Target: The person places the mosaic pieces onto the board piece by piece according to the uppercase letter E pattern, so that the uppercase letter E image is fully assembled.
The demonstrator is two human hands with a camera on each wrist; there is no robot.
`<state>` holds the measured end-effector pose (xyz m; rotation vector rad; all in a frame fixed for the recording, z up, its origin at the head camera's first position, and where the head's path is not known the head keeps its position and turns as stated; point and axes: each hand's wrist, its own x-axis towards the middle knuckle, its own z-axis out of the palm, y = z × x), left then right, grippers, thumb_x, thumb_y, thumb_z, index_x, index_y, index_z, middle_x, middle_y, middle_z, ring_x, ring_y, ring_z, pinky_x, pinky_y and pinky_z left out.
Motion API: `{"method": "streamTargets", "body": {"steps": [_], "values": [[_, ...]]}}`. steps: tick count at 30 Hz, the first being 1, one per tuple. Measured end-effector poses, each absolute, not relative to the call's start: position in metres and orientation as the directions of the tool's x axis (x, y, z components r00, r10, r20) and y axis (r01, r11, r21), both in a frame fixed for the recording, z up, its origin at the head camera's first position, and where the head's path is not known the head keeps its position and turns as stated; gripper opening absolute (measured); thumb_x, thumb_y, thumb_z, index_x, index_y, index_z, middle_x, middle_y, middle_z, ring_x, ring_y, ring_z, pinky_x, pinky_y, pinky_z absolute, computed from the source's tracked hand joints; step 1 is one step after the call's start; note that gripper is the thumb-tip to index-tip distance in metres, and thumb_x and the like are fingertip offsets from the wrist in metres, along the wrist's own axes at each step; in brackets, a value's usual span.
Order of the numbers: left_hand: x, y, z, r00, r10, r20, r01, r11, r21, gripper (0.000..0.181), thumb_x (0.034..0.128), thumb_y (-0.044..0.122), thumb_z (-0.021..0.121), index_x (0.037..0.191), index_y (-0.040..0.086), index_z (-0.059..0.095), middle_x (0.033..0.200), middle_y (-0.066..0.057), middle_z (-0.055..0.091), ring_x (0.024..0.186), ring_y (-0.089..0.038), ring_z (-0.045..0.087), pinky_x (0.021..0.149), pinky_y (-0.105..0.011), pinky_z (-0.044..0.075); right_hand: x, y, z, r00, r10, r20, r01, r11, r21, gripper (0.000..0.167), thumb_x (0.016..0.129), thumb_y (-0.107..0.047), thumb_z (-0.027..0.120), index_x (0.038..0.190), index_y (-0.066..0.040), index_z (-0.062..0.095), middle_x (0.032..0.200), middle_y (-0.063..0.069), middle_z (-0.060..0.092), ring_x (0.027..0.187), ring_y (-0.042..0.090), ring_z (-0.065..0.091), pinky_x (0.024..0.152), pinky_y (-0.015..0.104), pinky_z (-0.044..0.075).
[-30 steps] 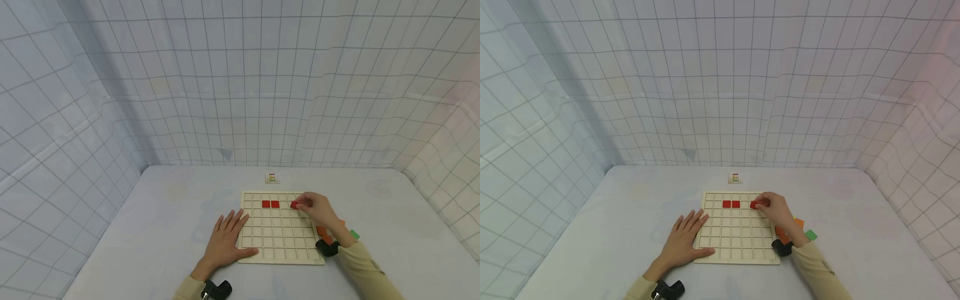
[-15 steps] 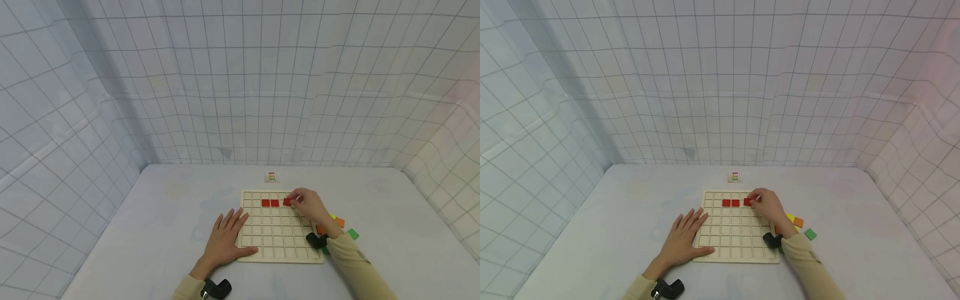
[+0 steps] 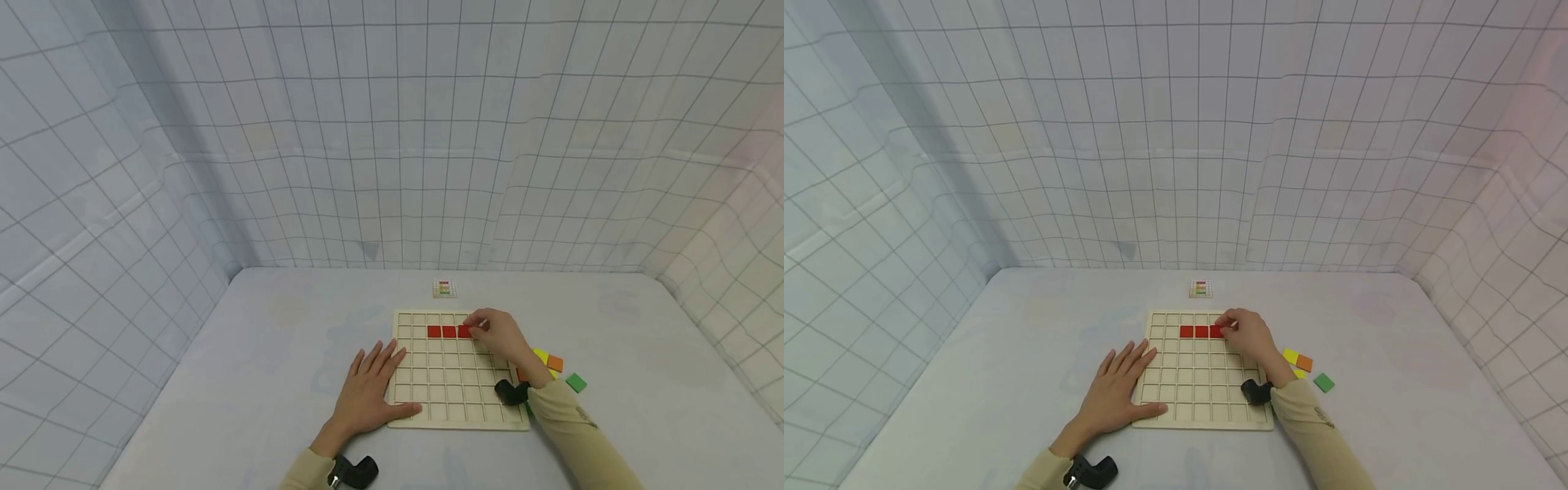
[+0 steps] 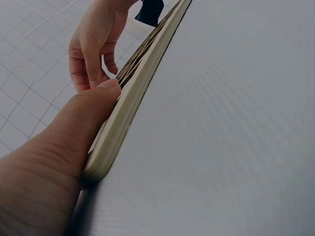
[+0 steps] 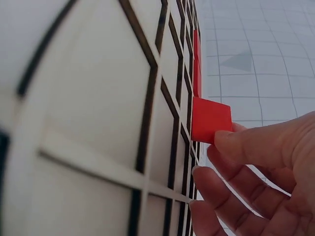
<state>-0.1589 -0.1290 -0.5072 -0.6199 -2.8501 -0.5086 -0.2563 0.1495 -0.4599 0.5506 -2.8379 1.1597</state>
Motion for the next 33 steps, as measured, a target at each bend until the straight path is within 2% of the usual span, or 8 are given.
{"method": "streamTargets", "body": {"steps": [4,9,13,18,27,33], "values": [[-0.159,-0.129,-0.508,-0.898,0.368,0.241,0.429,0.854,0.294,0.099,0.0747,0.082,0.045,0.150,0.020,0.031,0.155,0.000,0.023,0.142,-0.024,0.015,0.111,-0.048,0.008,-0.254,0.150,-0.459,-0.939,-0.320,0.129,-0.321,0.675,-0.664,0.015,0.085,-0.003,0.066,0.098,-0.007,0.072,0.093,0.003,0.064,0.072,0.016,0.052,0.062,0.031,0.044],[-0.158,-0.129,-0.508,-0.900,0.366,0.238,0.425,0.858,0.290,0.099,0.0748,0.082,0.044,0.150,0.020,0.031,0.155,0.000,0.023,0.142,-0.023,0.014,0.111,-0.048,0.008,-0.254,0.151,-0.458,-0.922,-0.361,0.138,-0.365,0.697,-0.618,0.024,0.084,-0.001,0.064,0.106,-0.005,0.072,0.095,0.007,0.061,0.067,0.016,0.046,0.060,0.031,0.041],[-0.157,-0.129,-0.507,-0.898,0.365,0.246,0.428,0.855,0.294,0.098,0.0751,0.082,0.045,0.150,0.020,0.032,0.155,0.000,0.023,0.142,-0.024,0.015,0.111,-0.049,0.008,-0.252,0.152,-0.459,-0.906,-0.395,0.150,-0.407,0.722,-0.560,0.030,0.083,-0.002,0.065,0.113,-0.003,0.070,0.093,0.010,0.057,0.071,0.018,0.046,0.064,0.034,0.043],[-0.158,-0.129,-0.508,-0.892,0.365,0.266,0.435,0.853,0.288,0.098,0.0748,0.082,0.046,0.150,0.020,0.033,0.154,-0.001,0.026,0.141,-0.024,0.017,0.111,-0.050,0.010,-0.250,0.153,-0.462,-0.903,-0.409,0.131,-0.413,0.746,-0.523,0.034,0.085,-0.007,0.068,0.119,-0.007,0.067,0.096,0.010,0.054,0.077,0.019,0.046,0.066,0.035,0.042],[-0.158,-0.128,-0.505,-0.901,0.365,0.234,0.423,0.859,0.289,0.099,0.0748,0.081,0.047,0.150,0.019,0.032,0.155,-0.001,0.024,0.142,-0.024,0.016,0.111,-0.049,0.008,-0.245,0.152,-0.459,-0.903,-0.410,0.129,-0.418,0.770,-0.482,0.030,0.087,-0.012,0.067,0.116,-0.007,0.069,0.098,0.011,0.052,0.084,0.023,0.048,0.069,0.038,0.043],[-0.158,-0.127,-0.504,-0.901,0.365,0.235,0.424,0.855,0.298,0.098,0.0751,0.080,0.048,0.150,0.019,0.032,0.155,-0.002,0.024,0.142,-0.025,0.015,0.111,-0.049,0.008,-0.242,0.152,-0.457,-0.907,-0.408,0.108,-0.407,0.781,-0.473,0.031,0.087,-0.013,0.068,0.117,-0.006,0.069,0.096,0.009,0.052,0.083,0.023,0.047,0.066,0.035,0.042]]}}
